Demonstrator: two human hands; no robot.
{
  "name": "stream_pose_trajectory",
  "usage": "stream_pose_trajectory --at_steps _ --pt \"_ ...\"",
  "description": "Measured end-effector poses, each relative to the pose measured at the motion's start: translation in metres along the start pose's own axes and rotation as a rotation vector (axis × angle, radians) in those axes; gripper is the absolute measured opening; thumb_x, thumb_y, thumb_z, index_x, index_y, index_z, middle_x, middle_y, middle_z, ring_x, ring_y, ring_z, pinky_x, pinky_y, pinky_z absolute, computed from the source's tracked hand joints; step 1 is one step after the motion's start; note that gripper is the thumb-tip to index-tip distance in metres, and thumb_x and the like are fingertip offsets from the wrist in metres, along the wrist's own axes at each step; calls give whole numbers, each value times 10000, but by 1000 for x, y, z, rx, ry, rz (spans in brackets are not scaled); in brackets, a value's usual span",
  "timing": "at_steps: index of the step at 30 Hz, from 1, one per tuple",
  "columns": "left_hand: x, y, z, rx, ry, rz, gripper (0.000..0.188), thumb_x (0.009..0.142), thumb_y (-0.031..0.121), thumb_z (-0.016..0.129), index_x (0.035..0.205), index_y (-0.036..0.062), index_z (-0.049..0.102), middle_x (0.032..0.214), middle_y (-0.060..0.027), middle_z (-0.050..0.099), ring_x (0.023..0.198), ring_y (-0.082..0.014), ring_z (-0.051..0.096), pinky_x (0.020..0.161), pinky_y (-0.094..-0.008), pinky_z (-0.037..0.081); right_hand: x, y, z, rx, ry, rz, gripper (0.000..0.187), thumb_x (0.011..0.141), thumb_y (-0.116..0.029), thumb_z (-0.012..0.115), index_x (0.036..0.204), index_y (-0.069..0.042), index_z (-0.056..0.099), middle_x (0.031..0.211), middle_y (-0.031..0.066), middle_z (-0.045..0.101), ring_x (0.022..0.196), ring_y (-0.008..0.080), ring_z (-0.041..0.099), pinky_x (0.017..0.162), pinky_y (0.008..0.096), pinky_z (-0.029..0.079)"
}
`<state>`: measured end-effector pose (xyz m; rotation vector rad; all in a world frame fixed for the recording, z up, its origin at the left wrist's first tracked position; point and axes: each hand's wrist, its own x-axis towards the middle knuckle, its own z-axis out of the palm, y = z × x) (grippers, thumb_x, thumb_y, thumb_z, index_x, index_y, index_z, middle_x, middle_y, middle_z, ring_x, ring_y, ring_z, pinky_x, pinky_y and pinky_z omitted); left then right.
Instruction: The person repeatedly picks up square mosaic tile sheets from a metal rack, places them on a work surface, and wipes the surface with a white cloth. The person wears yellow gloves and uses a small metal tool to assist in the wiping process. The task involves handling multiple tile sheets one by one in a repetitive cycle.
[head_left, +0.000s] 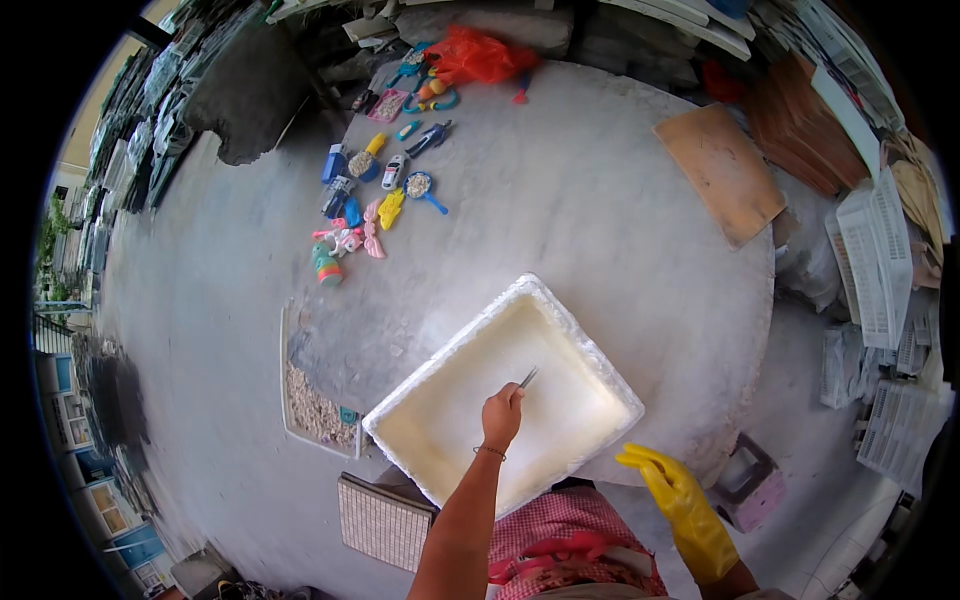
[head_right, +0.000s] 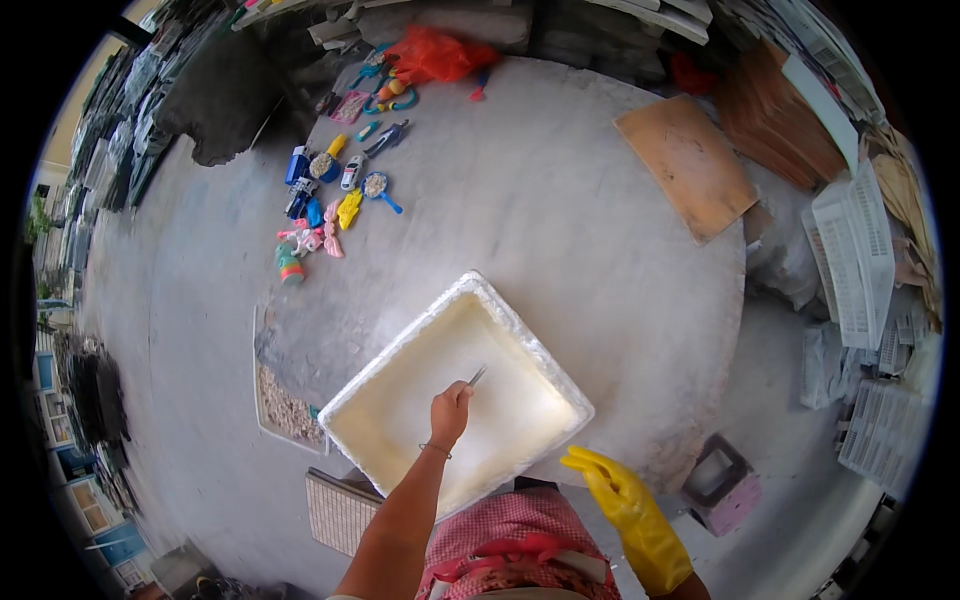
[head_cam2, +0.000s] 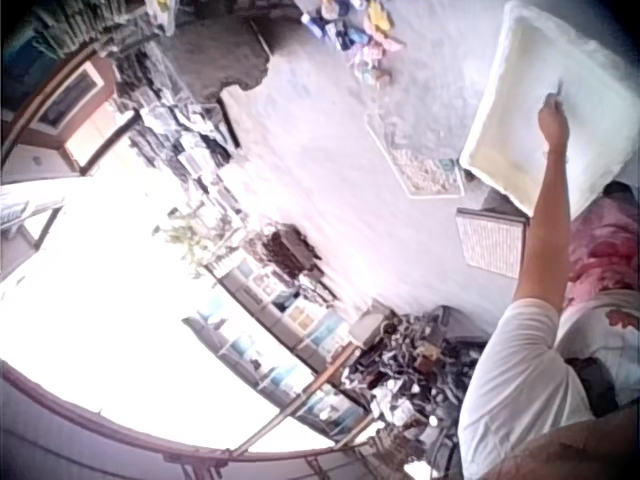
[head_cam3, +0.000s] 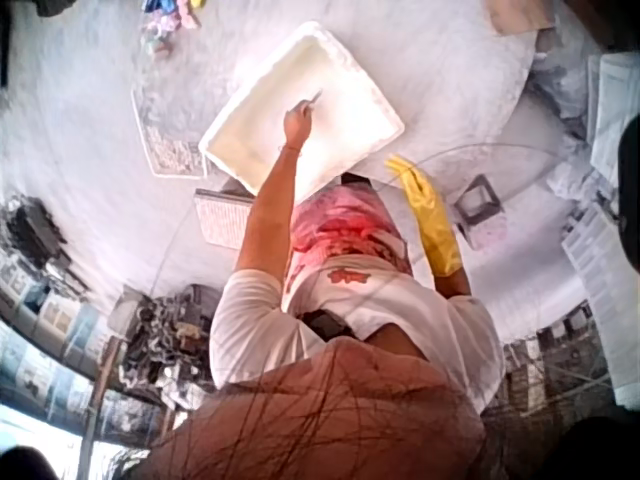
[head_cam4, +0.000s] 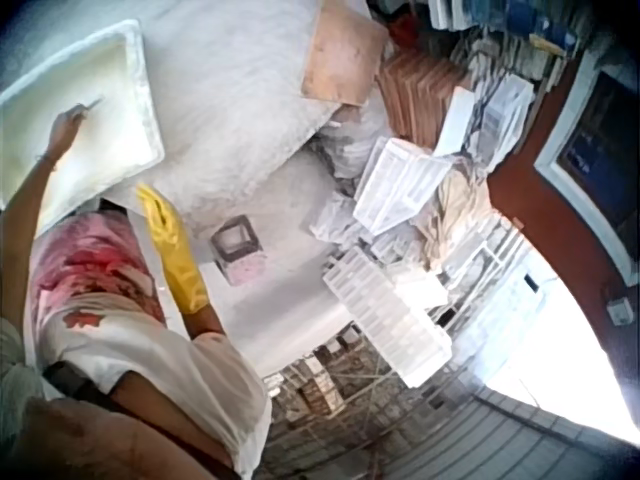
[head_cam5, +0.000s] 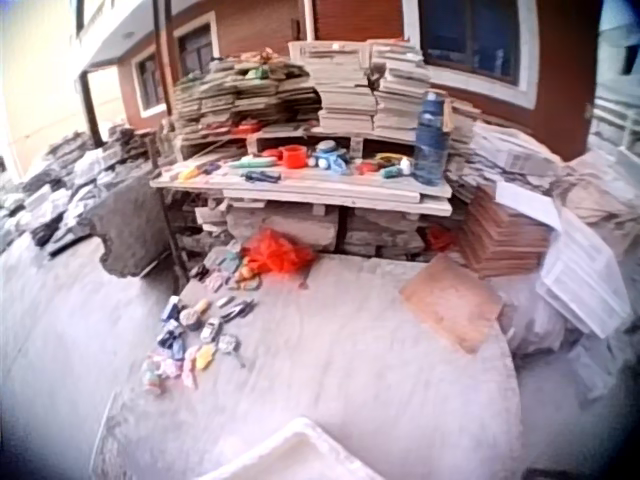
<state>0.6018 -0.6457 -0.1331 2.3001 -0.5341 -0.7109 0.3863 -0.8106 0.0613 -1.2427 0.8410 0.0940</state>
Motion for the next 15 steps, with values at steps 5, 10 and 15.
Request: stream_pose_trajectory --at_steps 5,10,15 --pt "-20 -3 -20 -136 -39 -37 159 881 187 527 821 52 585 604 -157 531 540 -322 535 517 -378 415 50 -21 36 -173 -62 -196 441 864 -111 549 1275 17 449 1268 144 507 1206 209 436 1002 315 326" --pt "-43 -9 -47 -230 29 -2 147 879 178 540 838 44 585 655 -165 549 567 -320 543 530 -363 425 132 -27 80 -523 -156 -279 468 857 -161 569 1270 19 442 1232 152 511 1153 249 466 964 338 371" --pt "-58 -12 -55 -200 3 5 150 884 186 535 861 46 584 664 -166 557 571 -321 544 531 -354 429 218 21 95 24 -387 475 479 862 -222 570 1250 30 446 1169 158 538 1059 276 523 905 354 434"
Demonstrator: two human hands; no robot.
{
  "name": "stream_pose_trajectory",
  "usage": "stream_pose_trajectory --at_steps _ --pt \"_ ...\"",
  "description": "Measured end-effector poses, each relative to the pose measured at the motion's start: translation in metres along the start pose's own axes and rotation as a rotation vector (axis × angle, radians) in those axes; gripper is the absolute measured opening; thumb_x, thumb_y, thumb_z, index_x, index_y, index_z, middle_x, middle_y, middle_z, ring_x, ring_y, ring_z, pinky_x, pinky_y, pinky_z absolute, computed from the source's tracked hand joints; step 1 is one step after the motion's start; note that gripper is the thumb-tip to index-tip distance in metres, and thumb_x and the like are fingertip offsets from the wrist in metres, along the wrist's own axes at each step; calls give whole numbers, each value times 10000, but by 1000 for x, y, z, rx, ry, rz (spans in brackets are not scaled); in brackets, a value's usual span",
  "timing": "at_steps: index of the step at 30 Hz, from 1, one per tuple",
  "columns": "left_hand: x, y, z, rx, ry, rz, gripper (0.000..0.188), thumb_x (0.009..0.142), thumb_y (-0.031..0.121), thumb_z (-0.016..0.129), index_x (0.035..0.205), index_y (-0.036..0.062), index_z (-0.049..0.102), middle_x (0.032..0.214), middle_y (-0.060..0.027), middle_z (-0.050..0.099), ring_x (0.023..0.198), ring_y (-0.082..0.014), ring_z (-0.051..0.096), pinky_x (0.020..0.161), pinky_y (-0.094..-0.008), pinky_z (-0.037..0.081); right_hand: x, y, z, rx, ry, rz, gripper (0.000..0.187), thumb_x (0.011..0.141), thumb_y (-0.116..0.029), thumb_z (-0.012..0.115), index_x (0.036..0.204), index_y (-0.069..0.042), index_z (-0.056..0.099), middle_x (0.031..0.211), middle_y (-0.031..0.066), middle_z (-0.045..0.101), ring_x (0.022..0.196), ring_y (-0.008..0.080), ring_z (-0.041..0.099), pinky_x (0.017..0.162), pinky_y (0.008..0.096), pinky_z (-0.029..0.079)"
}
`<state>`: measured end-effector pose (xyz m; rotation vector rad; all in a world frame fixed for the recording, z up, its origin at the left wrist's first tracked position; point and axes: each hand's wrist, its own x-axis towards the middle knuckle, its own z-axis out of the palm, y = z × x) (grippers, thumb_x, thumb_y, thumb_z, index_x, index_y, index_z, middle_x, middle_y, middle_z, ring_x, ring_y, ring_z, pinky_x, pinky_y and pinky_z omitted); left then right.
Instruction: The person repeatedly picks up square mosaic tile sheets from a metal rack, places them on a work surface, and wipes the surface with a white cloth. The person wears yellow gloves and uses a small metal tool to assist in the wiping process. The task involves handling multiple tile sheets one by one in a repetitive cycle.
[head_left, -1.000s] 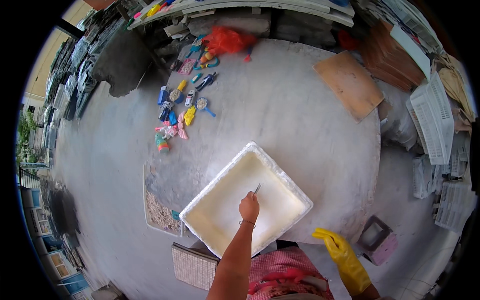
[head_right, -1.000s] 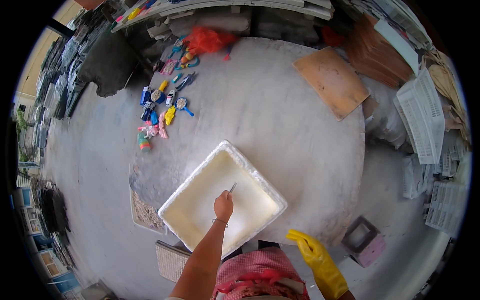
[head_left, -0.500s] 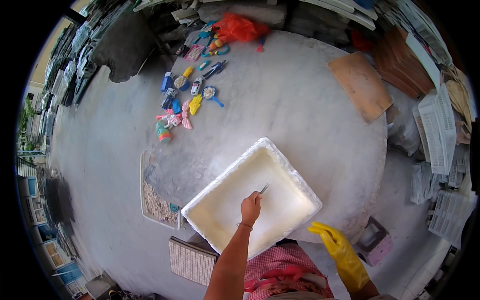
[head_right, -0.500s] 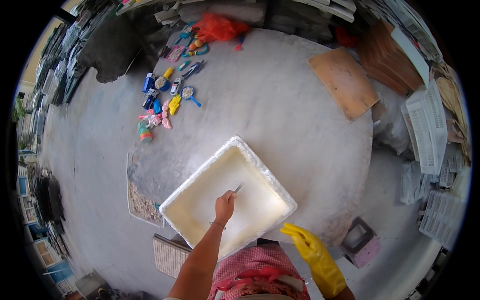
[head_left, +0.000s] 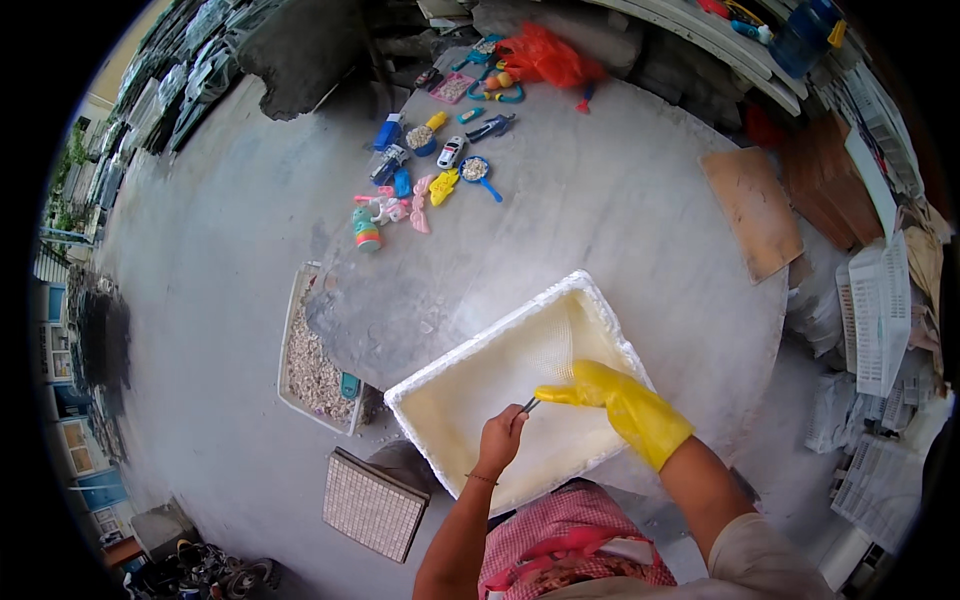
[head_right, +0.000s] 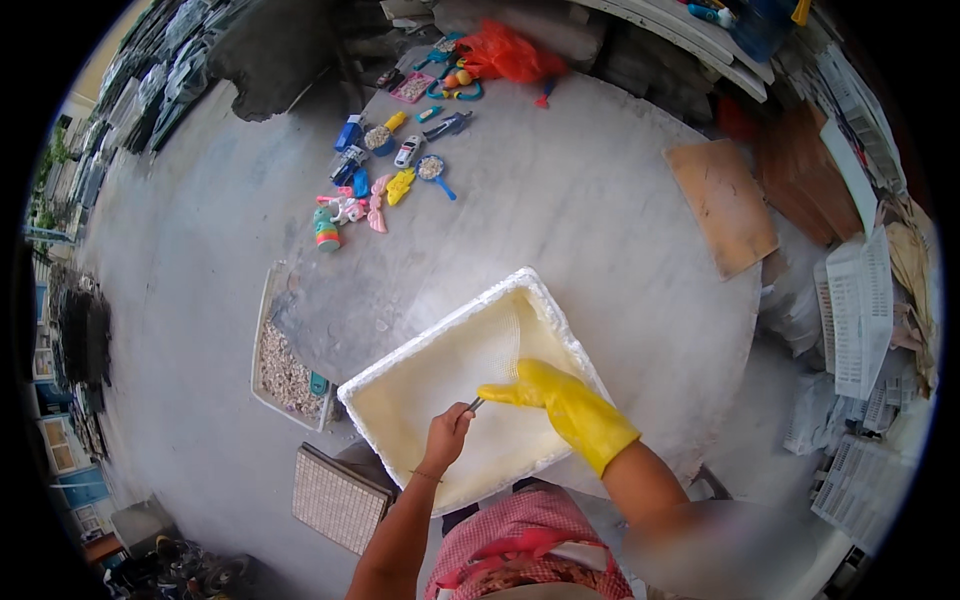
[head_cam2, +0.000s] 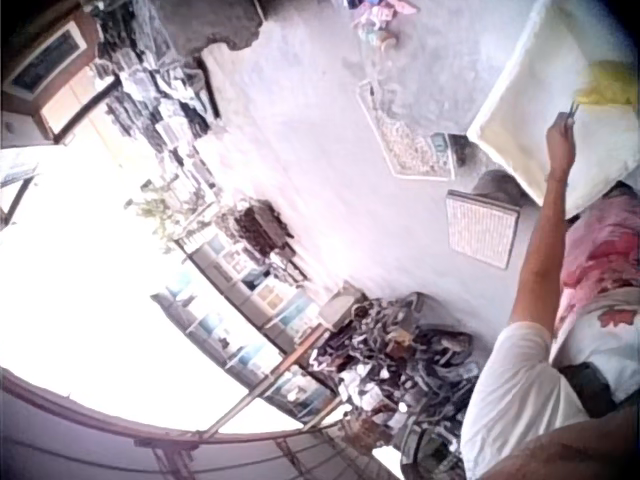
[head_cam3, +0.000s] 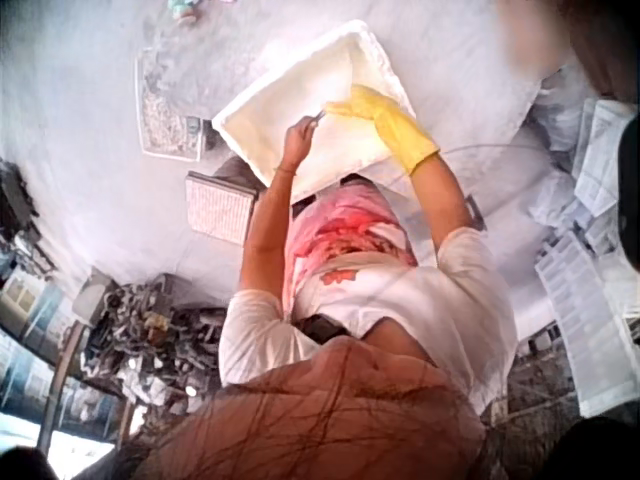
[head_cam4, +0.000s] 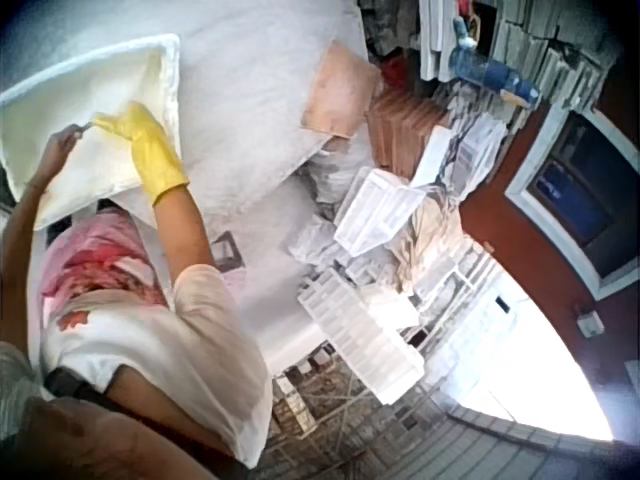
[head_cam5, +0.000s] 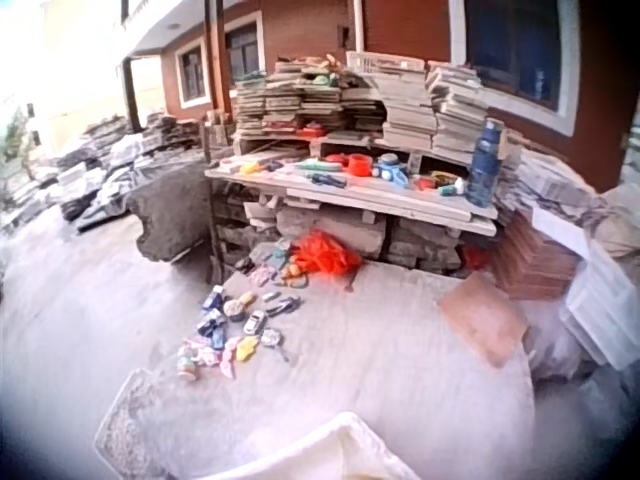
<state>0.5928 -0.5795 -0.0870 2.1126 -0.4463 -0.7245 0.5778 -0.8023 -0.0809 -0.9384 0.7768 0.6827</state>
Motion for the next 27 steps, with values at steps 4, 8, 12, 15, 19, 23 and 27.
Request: stream_pose_trajectory --at_steps 4,8,12,15,19,23,27 --pt "-41 -4 -33 -109 78 -179 170 891 186 510 856 32 573 600 -126 532 523 -243 526 516 -329 419 42 29 -21 -149 -164 -153 471 859 -240 580 1225 33 466 1107 141 570 983 254 565 873 343 462" --pt "-103 -13 -56 -232 200 -217 188 885 175 499 825 11 570 557 -69 495 506 -148 483 505 -296 405 34 31 -5 -49 -68 -218 422 852 -213 576 1189 29 498 1062 136 587 928 243 576 818 340 472" --pt "-179 -45 -68 -315 269 -300 194 875 168 506 801 5 580 560 -54 498 515 -118 477 505 -280 401 8 32 34 96 27 -342 375 845 -187 573 1153 25 529 1017 131 604 874 232 586 763 336 483" --pt "-237 -67 -79 -279 274 -301 194 874 166 506 800 5 584 567 -48 506 522 -116 483 508 -283 402 -22 23 72 94 41 -470 342 840 -166 570 1125 22 553 983 128 617 833 224 594 721 334 490" --pt "-320 -115 -80 -303 334 -303 194 868 170 508 795 8 585 567 -48 507 518 -122 482 510 -290 403 -65 3 130 -181 57 -579 300 834 -139 566 1089 18 584 938 123 634 778 213 605 666 331 500" --pt "-388 -168 -83 -333 382 -262 198 861 174 510 774 15 589 566 -54 519 518 -134 501 506 -293 400 -147 -47 213 -922 181 -491 313 828 -119 556 1129 -38 585 902 114 649 775 239 617 654 339 496" --pt "-475 -220 -100 -306 481 -384 205 852 179 514 757 18 601 554 -66 537 503 -151 520 495 -297 399 -237 -50 386 -1758 360 -220 282 820 -157 558 1098 -125 595 879 116 650 801 278 623 675 373 484"
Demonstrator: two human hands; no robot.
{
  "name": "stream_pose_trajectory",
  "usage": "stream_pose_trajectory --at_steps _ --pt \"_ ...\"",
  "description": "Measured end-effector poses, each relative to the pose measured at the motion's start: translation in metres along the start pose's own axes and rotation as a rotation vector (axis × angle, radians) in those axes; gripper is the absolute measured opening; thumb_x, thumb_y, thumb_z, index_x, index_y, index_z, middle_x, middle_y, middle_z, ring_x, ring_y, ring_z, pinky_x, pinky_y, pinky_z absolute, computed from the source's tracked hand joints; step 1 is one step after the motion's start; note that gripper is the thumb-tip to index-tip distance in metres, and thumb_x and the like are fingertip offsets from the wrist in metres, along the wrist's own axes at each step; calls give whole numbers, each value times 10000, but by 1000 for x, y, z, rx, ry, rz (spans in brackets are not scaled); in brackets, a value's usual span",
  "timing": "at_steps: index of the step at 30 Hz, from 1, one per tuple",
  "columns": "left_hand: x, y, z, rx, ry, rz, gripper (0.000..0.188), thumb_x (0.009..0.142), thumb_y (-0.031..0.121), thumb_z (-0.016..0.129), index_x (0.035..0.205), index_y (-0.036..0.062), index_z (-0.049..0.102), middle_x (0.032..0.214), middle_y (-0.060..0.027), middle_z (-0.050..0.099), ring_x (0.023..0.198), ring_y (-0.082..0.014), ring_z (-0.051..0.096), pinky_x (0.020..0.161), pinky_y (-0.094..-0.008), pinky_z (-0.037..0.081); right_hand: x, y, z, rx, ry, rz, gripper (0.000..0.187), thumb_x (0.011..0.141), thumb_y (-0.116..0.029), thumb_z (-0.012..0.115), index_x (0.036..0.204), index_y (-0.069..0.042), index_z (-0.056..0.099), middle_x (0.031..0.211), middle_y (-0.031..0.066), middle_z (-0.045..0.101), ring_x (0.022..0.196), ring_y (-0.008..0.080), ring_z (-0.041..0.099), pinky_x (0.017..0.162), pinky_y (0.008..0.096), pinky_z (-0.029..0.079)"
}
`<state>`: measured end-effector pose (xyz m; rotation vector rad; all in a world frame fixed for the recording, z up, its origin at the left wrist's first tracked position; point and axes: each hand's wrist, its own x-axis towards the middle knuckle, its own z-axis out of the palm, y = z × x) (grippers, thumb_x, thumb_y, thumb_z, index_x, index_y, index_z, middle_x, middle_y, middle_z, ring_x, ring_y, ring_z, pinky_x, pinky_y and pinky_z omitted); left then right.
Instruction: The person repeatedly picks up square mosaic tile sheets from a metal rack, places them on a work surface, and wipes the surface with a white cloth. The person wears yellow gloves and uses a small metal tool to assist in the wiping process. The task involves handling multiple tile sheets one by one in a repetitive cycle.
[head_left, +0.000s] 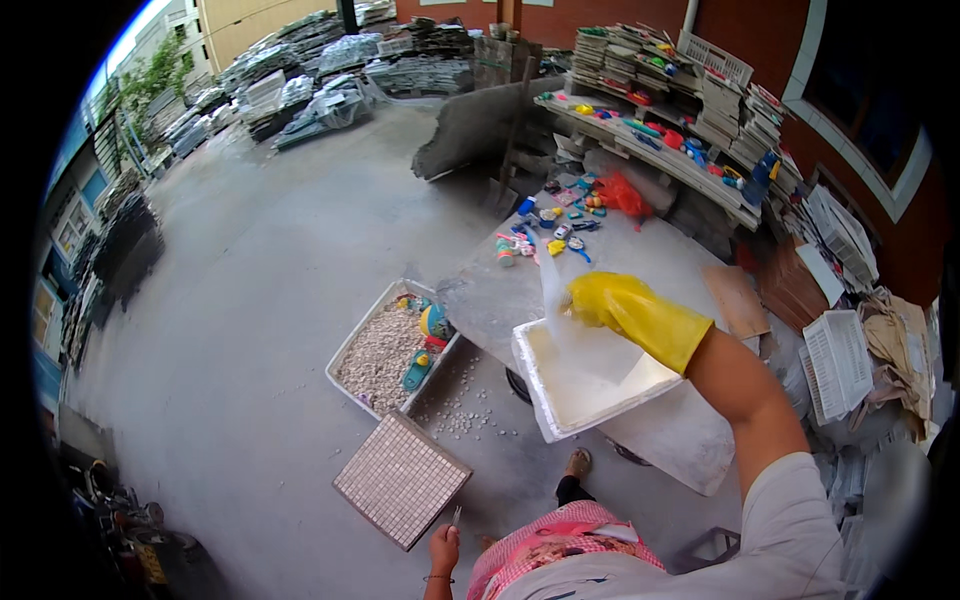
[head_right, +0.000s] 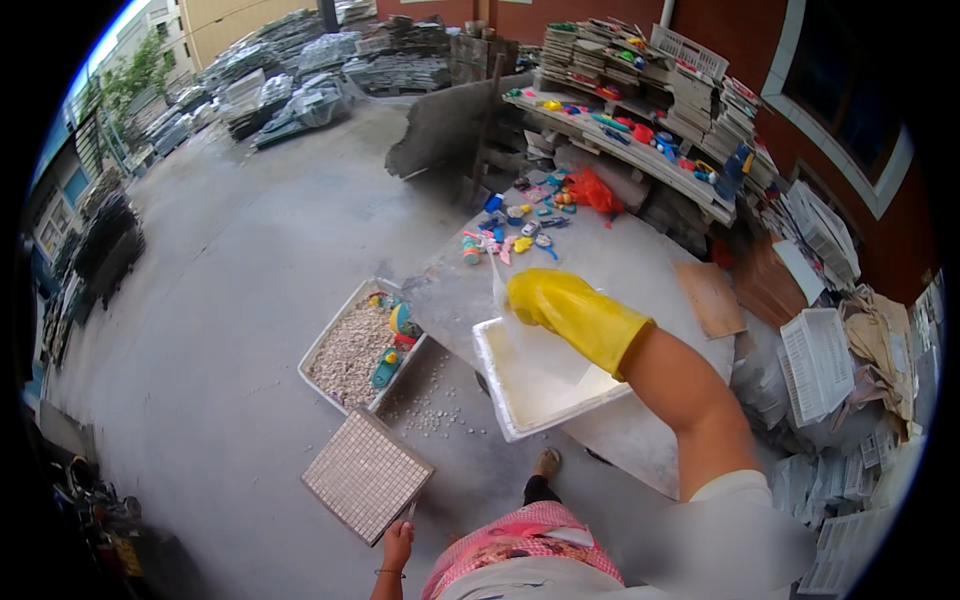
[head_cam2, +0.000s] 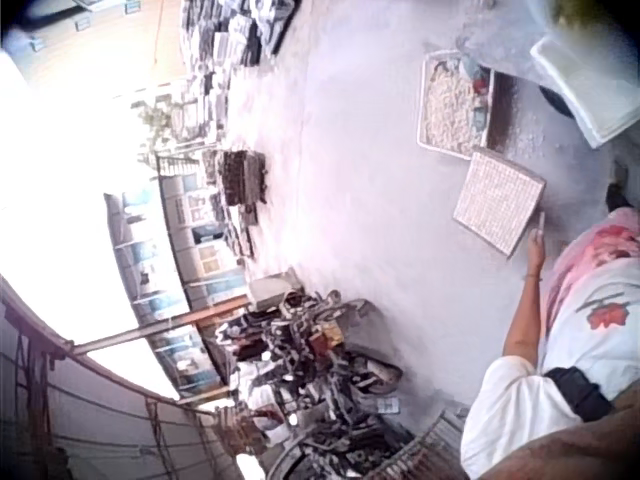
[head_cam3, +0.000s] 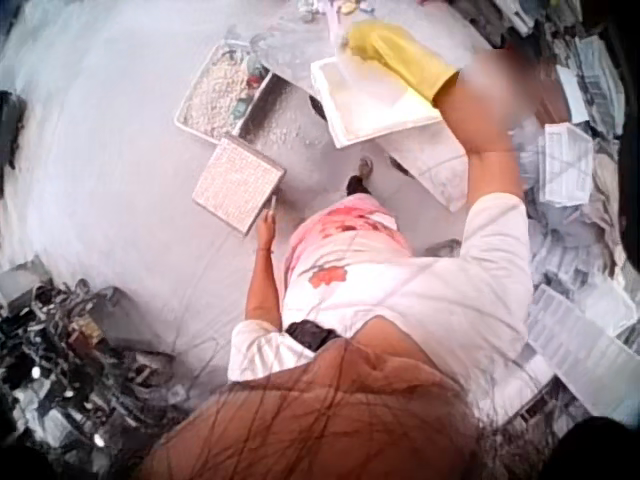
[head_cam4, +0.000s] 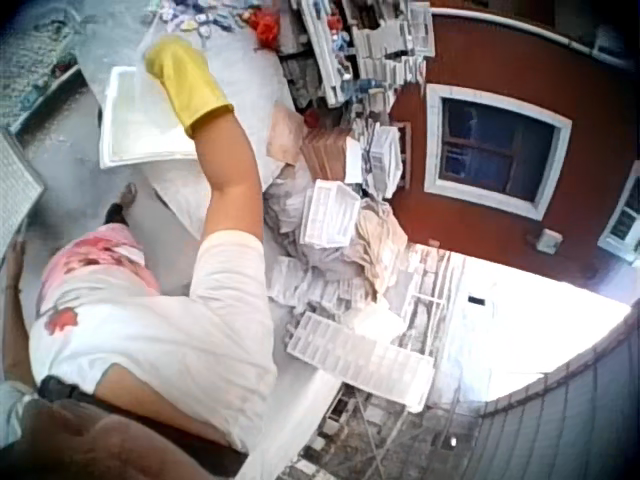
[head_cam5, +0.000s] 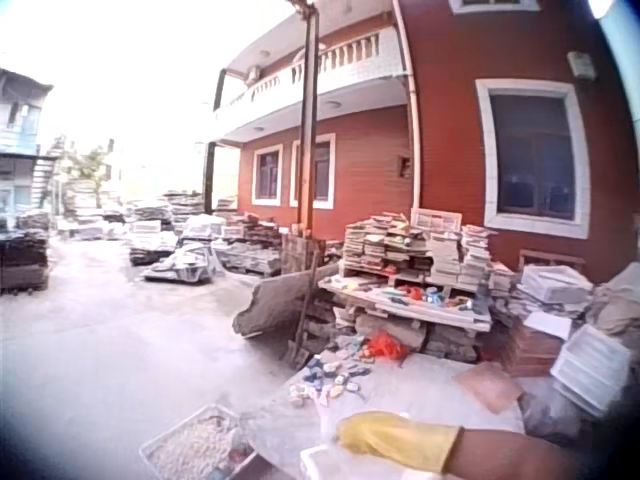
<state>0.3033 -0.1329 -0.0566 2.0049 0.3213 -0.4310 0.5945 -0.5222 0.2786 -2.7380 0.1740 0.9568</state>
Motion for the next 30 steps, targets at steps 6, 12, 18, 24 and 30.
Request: stream_pose_trajectory --at_steps 6,12,18,24,30 --pt "-56 -126 -41 -57 151 -95 229 835 178 515 720 9 618 550 -60 552 512 -152 536 492 -299 413 -58 -128 -3 -599 140 -74 306 846 -236 493 1109 -130 609 1134 136 604 945 382 589 865 469 422" --pt "-143 -245 -39 453 128 -176 390 899 319 383 868 41 654 827 -213 611 777 -339 580 696 -474 438 -113 -222 -8 -464 465 -509 276 852 -123 451 1058 -153 632 1030 81 636 868 298 621 690 405 493" --pt "-204 -284 -7 73 283 -405 251 830 225 489 803 30 643 713 -110 586 673 -227 555 604 -365 430 -80 -259 18 501 22 -564 364 751 -53 517 1093 -104 633 957 89 634 745 180 604 597 266 471" --pt "-219 -255 25 -481 644 -606 238 787 157 496 666 6 635 520 -53 540 465 -146 504 453 -294 401 40 -247 110 689 -153 -629 386 723 -34 514 1094 -4 618 987 106 647 842 195 628 707 259 495" --pt "-212 -223 43 -714 742 -842 241 814 165 491 679 13 622 541 -32 538 484 -123 493 462 -279 391 101 -258 256 1100 -463 -489 289 897 -164 508 1120 6 583 1046 105 626 945 187 606 825 304 493"
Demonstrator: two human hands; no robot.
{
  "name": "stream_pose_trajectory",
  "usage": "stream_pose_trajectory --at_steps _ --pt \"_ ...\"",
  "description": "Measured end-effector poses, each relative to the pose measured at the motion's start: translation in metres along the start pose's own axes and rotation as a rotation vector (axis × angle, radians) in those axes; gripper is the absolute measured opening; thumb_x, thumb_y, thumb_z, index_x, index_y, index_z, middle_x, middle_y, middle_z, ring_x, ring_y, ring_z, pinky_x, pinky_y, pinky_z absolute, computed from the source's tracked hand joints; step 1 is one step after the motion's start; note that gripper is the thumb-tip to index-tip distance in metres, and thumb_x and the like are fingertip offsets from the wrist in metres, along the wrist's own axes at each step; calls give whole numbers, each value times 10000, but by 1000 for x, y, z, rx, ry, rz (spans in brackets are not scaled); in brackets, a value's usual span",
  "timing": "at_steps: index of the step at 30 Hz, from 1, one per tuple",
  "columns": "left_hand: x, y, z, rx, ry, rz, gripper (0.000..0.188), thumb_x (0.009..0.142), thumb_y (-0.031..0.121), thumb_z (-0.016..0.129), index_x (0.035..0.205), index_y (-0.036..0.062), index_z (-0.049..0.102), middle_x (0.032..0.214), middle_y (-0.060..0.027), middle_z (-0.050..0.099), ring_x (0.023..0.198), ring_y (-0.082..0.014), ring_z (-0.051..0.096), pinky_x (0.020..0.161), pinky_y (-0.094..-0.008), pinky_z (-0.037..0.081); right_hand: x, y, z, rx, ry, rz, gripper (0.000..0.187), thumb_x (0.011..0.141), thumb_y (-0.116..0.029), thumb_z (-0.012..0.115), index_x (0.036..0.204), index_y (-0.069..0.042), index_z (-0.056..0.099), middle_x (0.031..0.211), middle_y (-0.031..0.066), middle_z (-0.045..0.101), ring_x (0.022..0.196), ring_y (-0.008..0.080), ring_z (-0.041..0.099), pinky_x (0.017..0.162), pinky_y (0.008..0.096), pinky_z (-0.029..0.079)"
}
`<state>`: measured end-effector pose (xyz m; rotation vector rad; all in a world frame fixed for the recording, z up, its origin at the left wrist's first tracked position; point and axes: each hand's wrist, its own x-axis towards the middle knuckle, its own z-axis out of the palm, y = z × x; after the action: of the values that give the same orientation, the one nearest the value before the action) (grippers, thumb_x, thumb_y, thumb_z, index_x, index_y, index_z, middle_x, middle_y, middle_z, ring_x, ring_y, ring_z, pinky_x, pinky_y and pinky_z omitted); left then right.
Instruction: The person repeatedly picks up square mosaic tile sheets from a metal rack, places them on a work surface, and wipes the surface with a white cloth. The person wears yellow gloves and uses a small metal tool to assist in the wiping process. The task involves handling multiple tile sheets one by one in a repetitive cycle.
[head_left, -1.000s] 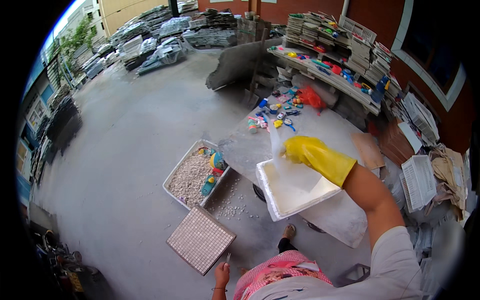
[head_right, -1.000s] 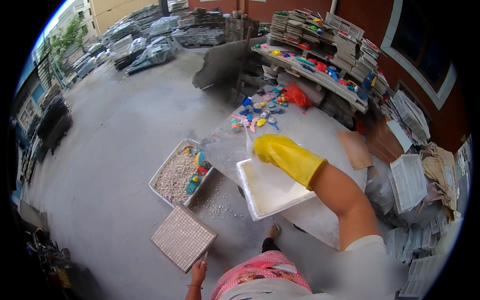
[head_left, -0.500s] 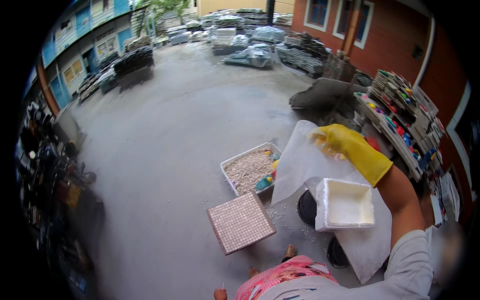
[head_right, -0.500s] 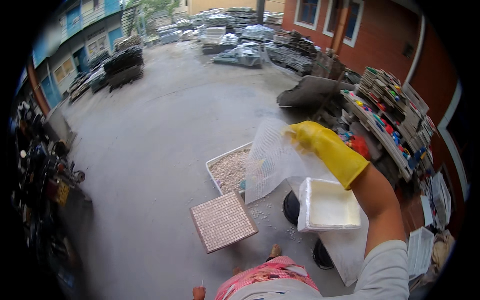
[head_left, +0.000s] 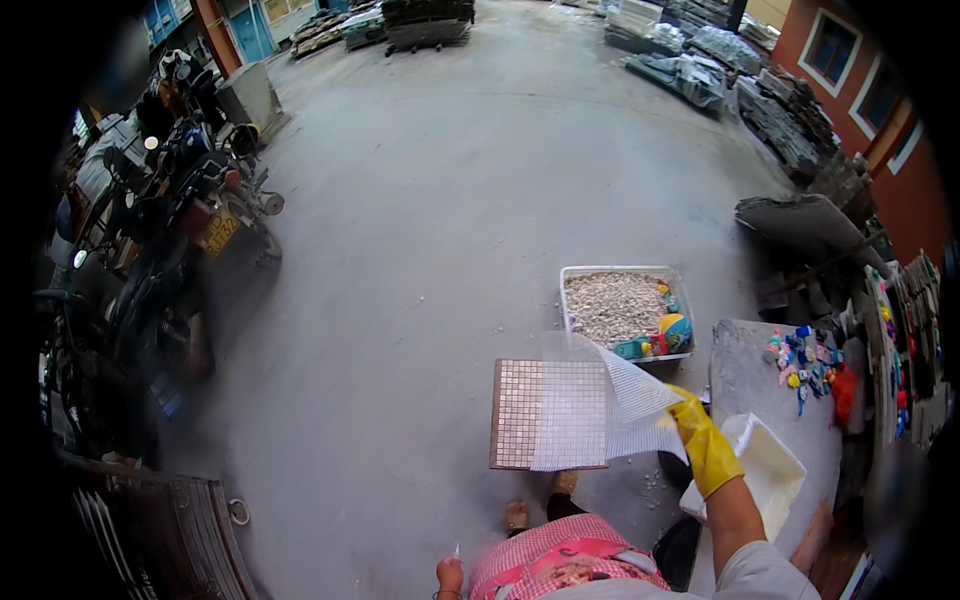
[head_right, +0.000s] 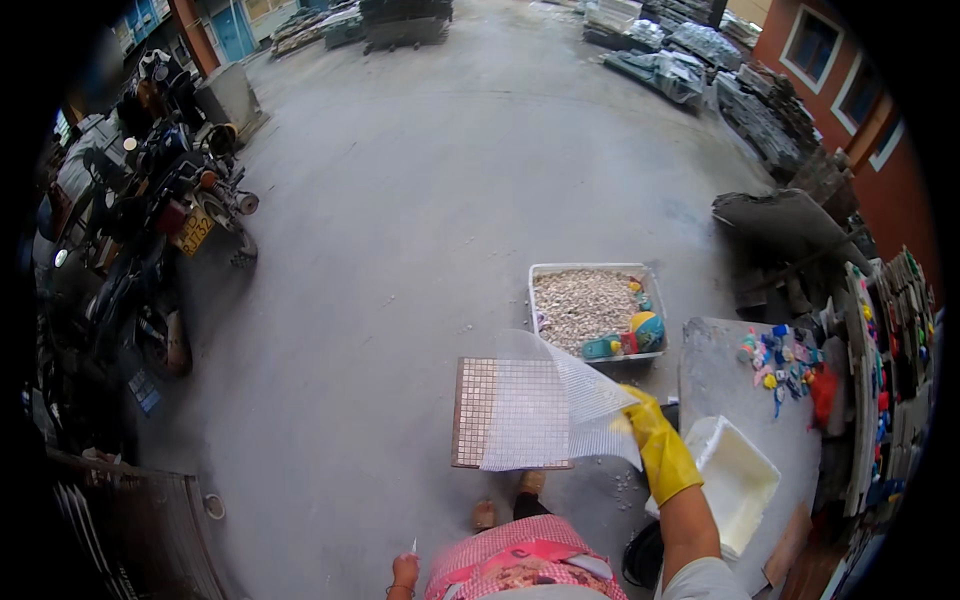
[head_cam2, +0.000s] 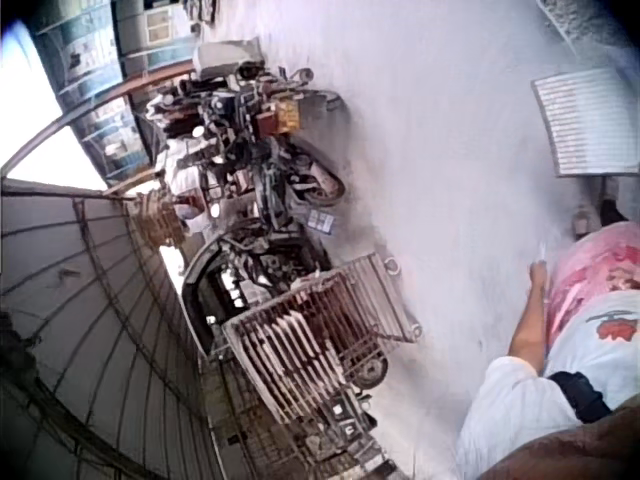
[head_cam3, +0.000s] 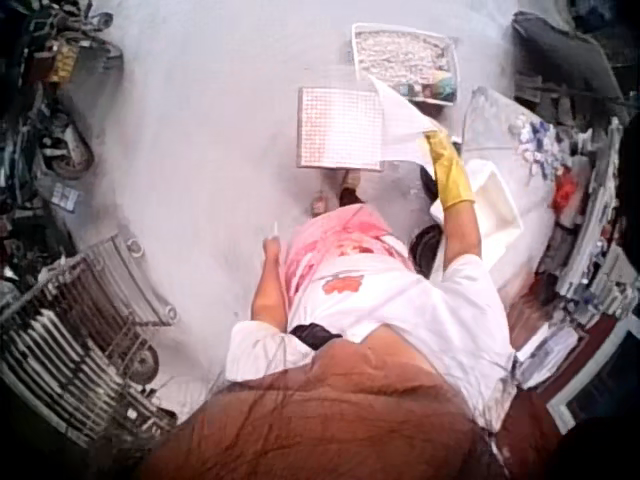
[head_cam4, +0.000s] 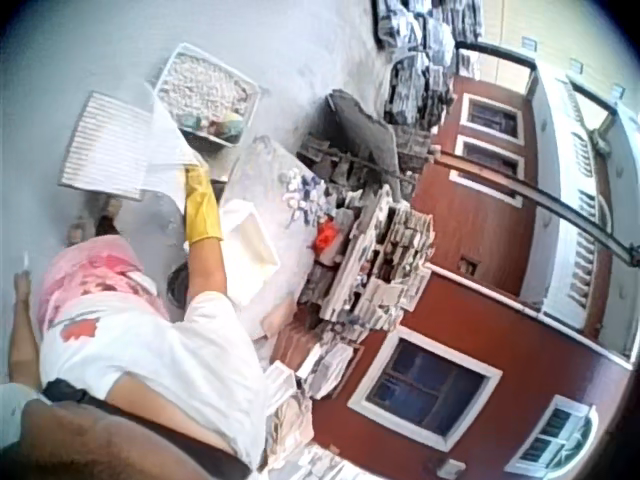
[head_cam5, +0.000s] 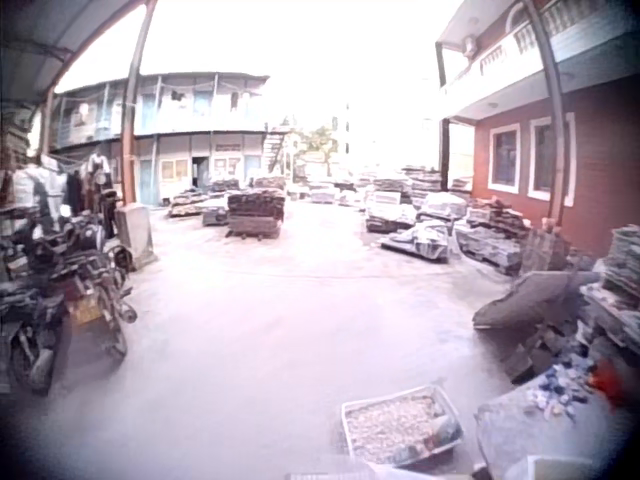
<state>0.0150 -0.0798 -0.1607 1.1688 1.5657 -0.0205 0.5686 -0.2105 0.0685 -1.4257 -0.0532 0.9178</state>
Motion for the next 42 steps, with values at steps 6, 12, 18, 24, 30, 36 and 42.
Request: stream_pose_trajectory --at_steps 6,12,18,24,30,36,42 --pt "-21 31 36 -62 -33 -33 200 854 168 493 761 27 601 598 -3 519 537 -90 456 494 -241 366 54 100 24 49 -34 57 268 882 -93 555 1128 10 576 1028 61 616 905 124 580 786 255 473" --pt "-10 64 82 25 -140 -26 258 898 218 480 770 26 594 596 20 497 550 -73 436 510 -239 360 102 195 6 210 59 222 325 894 -166 532 1154 27 559 1044 105 616 906 172 604 781 279 490" --pt "3 75 86 39 -210 -35 271 916 232 470 780 31 591 596 28 480 557 -61 424 517 -225 350 128 245 0 274 150 272 307 883 -191 557 1113 11 581 976 80 630 848 164 617 728 277 509" --pt "11 72 70 -1 -244 -95 269 923 244 470 797 36 586 606 33 472 553 -55 406 513 -211 332 135 225 11 226 138 317 363 891 -213 550 1170 20 554 1045 99 621 896 177 614 766 272 503" --pt "20 71 62 -23 -271 -137 253 922 232 468 799 38 576 606 38 471 545 -48 397 501 -202 324 141 231 1 191 118 280 360 883 -217 568 1160 12 561 1026 92 624 875 172 619 738 268 514" --pt "27 74 64 35 -276 -135 259 922 233 463 787 40 573 605 37 471 547 -53 403 508 -207 329 141 240 -6 155 105 276 381 862 -229 604 1155 11 563 1010 90 629 857 168 622 724 265 515" --pt "37 75 69 71 -282 -79 288 924 240 462 782 24 588 584 22 484 556 -67 435 523 -229 362 143 246 -16 176 68 292 377 842 -195 624 1155 6 561 1014 81 624 855 165 608 724 267 500"
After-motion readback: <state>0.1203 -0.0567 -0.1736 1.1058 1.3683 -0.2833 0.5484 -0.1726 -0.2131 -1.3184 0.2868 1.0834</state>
